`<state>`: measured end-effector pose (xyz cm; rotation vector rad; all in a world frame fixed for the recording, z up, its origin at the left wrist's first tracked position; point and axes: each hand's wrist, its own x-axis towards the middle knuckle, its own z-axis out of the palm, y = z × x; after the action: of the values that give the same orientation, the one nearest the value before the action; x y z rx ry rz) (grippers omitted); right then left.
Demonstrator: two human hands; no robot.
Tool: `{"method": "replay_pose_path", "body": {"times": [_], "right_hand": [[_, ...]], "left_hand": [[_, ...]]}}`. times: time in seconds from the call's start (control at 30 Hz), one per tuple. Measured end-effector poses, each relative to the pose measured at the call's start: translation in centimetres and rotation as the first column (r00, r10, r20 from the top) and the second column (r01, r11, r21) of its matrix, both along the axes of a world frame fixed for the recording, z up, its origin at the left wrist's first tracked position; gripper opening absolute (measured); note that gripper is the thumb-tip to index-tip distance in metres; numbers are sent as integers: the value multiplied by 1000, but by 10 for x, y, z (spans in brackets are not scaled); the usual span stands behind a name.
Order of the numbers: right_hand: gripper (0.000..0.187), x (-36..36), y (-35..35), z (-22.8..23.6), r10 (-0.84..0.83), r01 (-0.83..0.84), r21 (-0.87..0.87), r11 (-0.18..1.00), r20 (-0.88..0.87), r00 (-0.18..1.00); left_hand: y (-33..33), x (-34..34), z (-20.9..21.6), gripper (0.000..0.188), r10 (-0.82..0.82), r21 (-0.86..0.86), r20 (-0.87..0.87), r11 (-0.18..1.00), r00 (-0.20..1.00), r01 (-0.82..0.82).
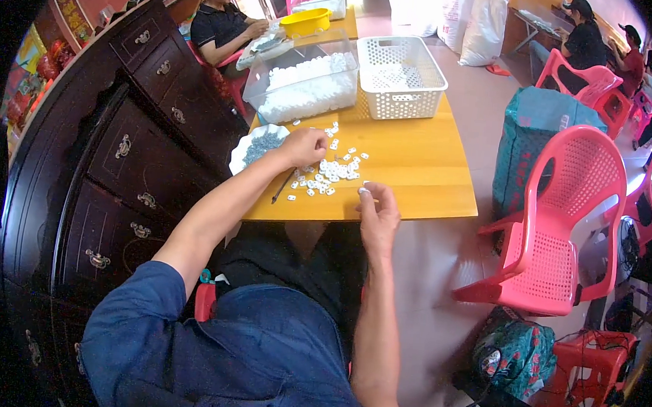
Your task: Manual assembly of small components at a workbench.
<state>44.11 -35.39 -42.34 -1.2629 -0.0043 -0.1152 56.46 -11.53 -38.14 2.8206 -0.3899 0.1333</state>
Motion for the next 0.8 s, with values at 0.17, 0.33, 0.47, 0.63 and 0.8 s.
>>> {"method": "replay_pose_path", "body": {"times": [0.17, 0.33, 0.47, 0.63, 0.8], "right_hand": [[10, -1, -3, -2, -233, 309, -296, 904, 265, 936], [10, -5, -1, 2, -144, 477, -656, 584, 495, 857], [10, -8, 1, -4, -109, 505, -738, 448, 516, 850], [8, -7, 3, -7, -124, 538, -730, 421, 541, 832], [16, -7, 6, -6, -154, 545, -728, 415, 534, 831]], "left_hand": [[-13, -51, 18, 7, 61, -308, 97, 951, 993, -28], [-32, -117, 14, 16, -99, -198, 169, 971, 981, 132], [-37, -116, -13, 19, -128, -154, 247, 974, 961, 169], [-42, -117, -17, 18, -126, -66, 255, 987, 959, 147], [-44, -116, -21, 14, -132, -72, 289, 985, 948, 159]]}}
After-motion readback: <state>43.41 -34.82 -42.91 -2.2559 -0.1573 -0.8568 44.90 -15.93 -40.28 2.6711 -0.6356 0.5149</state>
